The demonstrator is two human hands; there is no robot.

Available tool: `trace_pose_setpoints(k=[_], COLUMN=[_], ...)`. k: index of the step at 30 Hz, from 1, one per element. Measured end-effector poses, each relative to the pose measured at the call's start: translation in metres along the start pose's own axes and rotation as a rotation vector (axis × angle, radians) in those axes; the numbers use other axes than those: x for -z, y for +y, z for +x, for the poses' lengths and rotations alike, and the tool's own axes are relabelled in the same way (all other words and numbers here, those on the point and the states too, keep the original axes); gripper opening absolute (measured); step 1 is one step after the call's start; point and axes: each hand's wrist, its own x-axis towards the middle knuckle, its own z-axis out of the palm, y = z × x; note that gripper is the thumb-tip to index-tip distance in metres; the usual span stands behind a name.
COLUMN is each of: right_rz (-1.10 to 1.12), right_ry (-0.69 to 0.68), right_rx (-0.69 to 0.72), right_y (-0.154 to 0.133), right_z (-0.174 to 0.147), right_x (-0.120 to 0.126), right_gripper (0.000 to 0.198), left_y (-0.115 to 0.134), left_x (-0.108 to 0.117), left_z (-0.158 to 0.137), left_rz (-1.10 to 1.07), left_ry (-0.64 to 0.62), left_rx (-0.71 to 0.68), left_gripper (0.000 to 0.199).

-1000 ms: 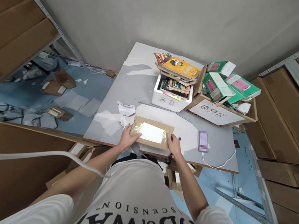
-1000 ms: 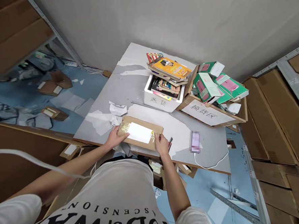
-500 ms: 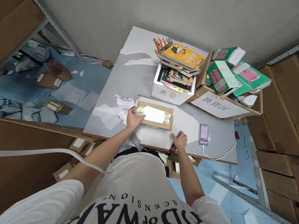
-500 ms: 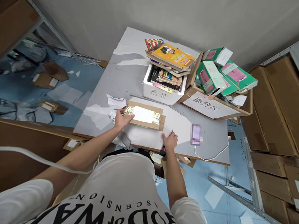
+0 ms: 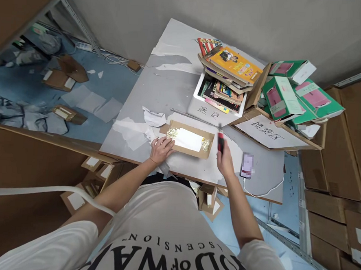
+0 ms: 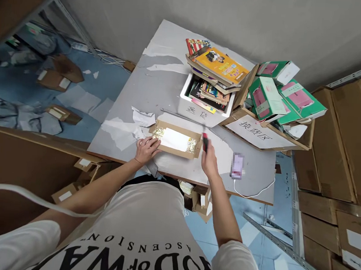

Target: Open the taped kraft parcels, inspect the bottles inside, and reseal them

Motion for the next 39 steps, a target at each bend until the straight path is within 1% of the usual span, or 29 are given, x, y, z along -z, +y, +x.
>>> trace_pose_setpoints(k=[2, 3, 5, 8, 12, 16, 18, 21, 25, 29, 34, 37, 39], right_rz=[-0.059, -0.082, -0.100, -0.090, -0.155, -0.373, -0.499, -0.663, -0.805, -0.857, -0.866, -0.878, -0.907], right_ry=[-0.292, -0.384, -0.483, -0.517, -0.507, -0.548, -0.599, -0.682, -0.731, -0.729, -0.734, -0.763, -0.780], right_rx=[0.220, 0.284, 0.341, 0.320, 0.330, 0.356, 0.371, 0.435, 0.495, 0.522, 0.525, 0.515, 0.498], right_y=[-0.032, -0.047, -0.070, -0.086, -0.089, -0.098, -0.106, -0.117, -0.122, -0.123, -0.126, -0.129, -0.128], right_z=[0.028, 0.041, 0.059, 0.072, 0.077, 0.079, 0.081, 0.084, 0.086, 0.086, 0.088, 0.092, 0.094], right_x=[0.007, 0.007, 0.001, -0.009, -0.016, -0.016, -0.013, -0.009, -0.007, -0.007, -0.008, -0.010, -0.006], right_gripper=[0.061, 0.060, 0.058, 0.058, 0.067, 0.055, 0.057, 0.057, 0.064, 0.072, 0.072, 0.072, 0.071], left_y=[0.000, 0.000, 0.001, 0.002, 0.002, -0.001, -0.003, -0.005, -0.007, -0.008, -0.008, -0.007, -0.006], left_x=[0.001, 0.001, 0.001, 0.001, 0.000, 0.000, -0.001, -0.002, -0.004, -0.005, -0.004, -0.003, -0.003], left_z=[0.000, 0.001, 0.003, 0.004, 0.001, 0.002, 0.003, 0.005, 0.008, 0.009, 0.010, 0.011, 0.012], left_rz=[-0.010, -0.008, 0.008, 0.044, 0.058, 0.080, 0.121, 0.189, 0.227, 0.217, 0.207, 0.198, 0.197], left_ry=[-0.017, -0.024, -0.036, -0.039, -0.029, -0.003, 0.017, 0.058, 0.084, 0.078, 0.080, 0.061, 0.050], left_rx=[-0.017, -0.031, -0.055, -0.064, -0.072, -0.118, -0.165, -0.235, -0.267, -0.265, -0.262, -0.248, -0.238], left_gripper=[0.035, 0.036, 0.037, 0.039, 0.039, 0.039, 0.039, 0.038, 0.039, 0.039, 0.039, 0.038, 0.038])
